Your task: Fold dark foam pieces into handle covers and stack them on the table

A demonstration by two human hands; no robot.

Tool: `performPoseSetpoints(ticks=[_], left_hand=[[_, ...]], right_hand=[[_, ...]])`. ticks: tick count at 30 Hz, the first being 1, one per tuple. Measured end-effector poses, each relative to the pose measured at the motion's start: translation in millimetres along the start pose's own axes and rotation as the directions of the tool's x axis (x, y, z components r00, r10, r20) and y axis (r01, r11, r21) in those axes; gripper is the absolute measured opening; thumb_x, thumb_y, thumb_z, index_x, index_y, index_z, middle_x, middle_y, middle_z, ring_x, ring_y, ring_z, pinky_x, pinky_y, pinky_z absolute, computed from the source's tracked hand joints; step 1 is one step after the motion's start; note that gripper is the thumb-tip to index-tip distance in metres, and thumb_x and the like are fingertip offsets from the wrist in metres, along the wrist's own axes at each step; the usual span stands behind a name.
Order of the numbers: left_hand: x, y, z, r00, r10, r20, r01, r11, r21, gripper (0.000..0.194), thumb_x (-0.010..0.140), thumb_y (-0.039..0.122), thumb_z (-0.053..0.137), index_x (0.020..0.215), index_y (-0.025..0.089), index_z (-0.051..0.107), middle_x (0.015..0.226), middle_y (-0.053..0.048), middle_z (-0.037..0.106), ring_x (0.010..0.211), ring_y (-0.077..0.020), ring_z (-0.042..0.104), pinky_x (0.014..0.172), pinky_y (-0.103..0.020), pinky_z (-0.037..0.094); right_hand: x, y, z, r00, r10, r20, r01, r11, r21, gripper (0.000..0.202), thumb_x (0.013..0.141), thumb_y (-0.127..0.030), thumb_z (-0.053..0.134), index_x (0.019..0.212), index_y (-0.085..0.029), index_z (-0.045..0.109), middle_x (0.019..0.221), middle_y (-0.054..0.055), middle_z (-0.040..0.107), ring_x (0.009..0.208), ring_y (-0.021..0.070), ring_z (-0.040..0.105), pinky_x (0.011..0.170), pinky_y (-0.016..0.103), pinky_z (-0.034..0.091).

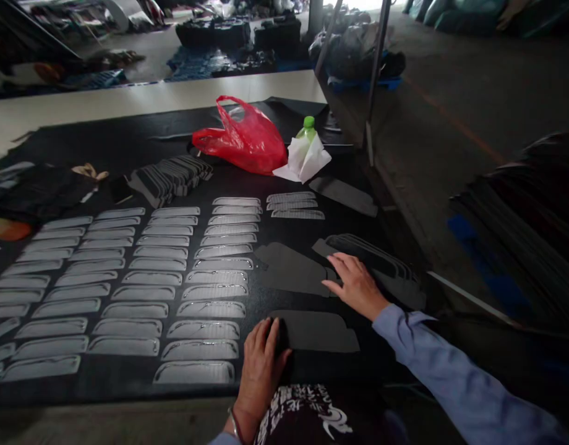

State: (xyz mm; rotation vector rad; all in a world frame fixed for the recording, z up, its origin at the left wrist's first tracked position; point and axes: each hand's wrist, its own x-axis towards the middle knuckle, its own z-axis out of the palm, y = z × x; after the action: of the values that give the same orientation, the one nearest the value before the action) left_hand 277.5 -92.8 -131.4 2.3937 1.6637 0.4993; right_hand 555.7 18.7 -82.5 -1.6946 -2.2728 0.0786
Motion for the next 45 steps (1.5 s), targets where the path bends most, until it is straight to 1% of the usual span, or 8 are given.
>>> performPoseSetpoints(ticks=[6,11,15,18,24,31,39,45], left_hand=[[10,10,-2.2,0.995,-0.067,0.070,0.068,0.998,-0.015,0.066,0.075,0.021,0.065,0.135,0.019,0.035,0.135,-0.015,0.043,0.123,-0.0305,0.040,0.099,-0.049,0.041],[8,9,3.8,0.997,-0.066,0.051,0.065,0.998,0.018,0.063,0.073,0.015,0.064,0.131,0.019,0.040,0.136,-0.014,0.043,0.122,-0.0303,0.042,0.096,-0.048,0.044],[5,6,7.5,1.000,-0.023,-0.004,0.024,0.997,0.071,0.064,0.071,0.014,0.062,0.131,0.019,0.040,0.134,-0.014,0.046,0.120,-0.0291,0.045,0.091,-0.044,0.048],[4,0,10.6,0.998,0.044,-0.046,-0.038,0.993,0.115,0.063,0.071,0.020,0.062,0.131,0.017,0.042,0.132,-0.015,0.048,0.117,-0.0292,0.048,0.087,-0.041,0.050],[3,-9,18.1,0.989,0.134,-0.068,-0.120,0.976,0.182,0.059,0.073,0.033,0.064,0.128,0.016,0.047,0.125,-0.015,0.054,0.112,-0.0270,0.052,0.084,-0.035,0.051],[5,-3,5.5,0.995,0.094,-0.040,-0.086,0.982,0.167,0.055,0.077,0.036,0.062,0.127,0.017,0.049,0.127,-0.015,0.052,0.115,-0.0274,0.049,0.086,-0.037,0.049],[1,4,-13.1,0.997,0.011,-0.075,-0.001,0.990,0.139,0.049,0.082,0.033,0.057,0.128,0.021,0.048,0.127,-0.011,0.053,0.114,-0.0255,0.048,0.087,-0.039,0.047],[17,13,-28.9,0.985,-0.164,-0.058,0.143,0.953,-0.267,0.043,0.085,0.031,0.053,0.128,0.025,0.048,0.122,-0.010,0.057,0.112,-0.0233,0.052,0.091,-0.041,0.047]], right_hand=[[40,-48,31,0.972,-0.043,0.233,0.045,0.999,-0.002,0.075,0.072,-0.048,0.068,0.131,-0.009,0.042,0.127,0.020,0.047,0.116,0.0339,0.041,0.095,0.045,0.039],[44,-53,24,0.931,-0.074,0.357,0.078,0.997,0.004,0.071,0.072,-0.041,0.069,0.132,-0.013,0.041,0.121,0.017,0.051,0.109,0.0304,0.046,0.088,0.042,0.042],[72,-36,8,0.919,-0.083,0.386,0.092,0.996,-0.007,0.071,0.078,-0.047,0.062,0.135,-0.014,0.036,0.116,0.014,0.056,0.106,0.0264,0.050,0.086,0.037,0.042],[121,-10,4,0.942,-0.007,0.335,0.063,0.986,-0.156,0.045,0.088,-0.042,0.050,0.125,-0.016,0.047,0.111,0.010,0.058,0.103,0.0217,0.051,0.085,0.031,0.041],[187,42,28,0.934,0.120,0.336,-0.007,0.948,-0.318,0.030,0.085,-0.035,0.056,0.105,-0.013,0.058,0.106,0.015,0.057,0.101,0.0269,0.050,0.081,0.035,0.041],[197,60,28,0.895,0.056,0.442,0.101,0.941,-0.324,0.032,0.083,-0.036,0.057,0.106,-0.014,0.061,0.107,0.013,0.056,0.101,0.0256,0.051,0.084,0.033,0.040],[197,33,11,0.884,0.009,0.467,0.157,0.936,-0.315,0.038,0.073,-0.033,0.057,0.099,-0.006,0.064,0.102,0.019,0.060,0.099,0.0305,0.054,0.085,0.038,0.039],[180,-1,-30,0.894,0.055,0.446,0.063,0.967,-0.246,0.035,0.069,-0.037,0.058,0.090,-0.011,0.067,0.098,0.016,0.064,0.092,0.0282,0.059,0.078,0.034,0.043]])
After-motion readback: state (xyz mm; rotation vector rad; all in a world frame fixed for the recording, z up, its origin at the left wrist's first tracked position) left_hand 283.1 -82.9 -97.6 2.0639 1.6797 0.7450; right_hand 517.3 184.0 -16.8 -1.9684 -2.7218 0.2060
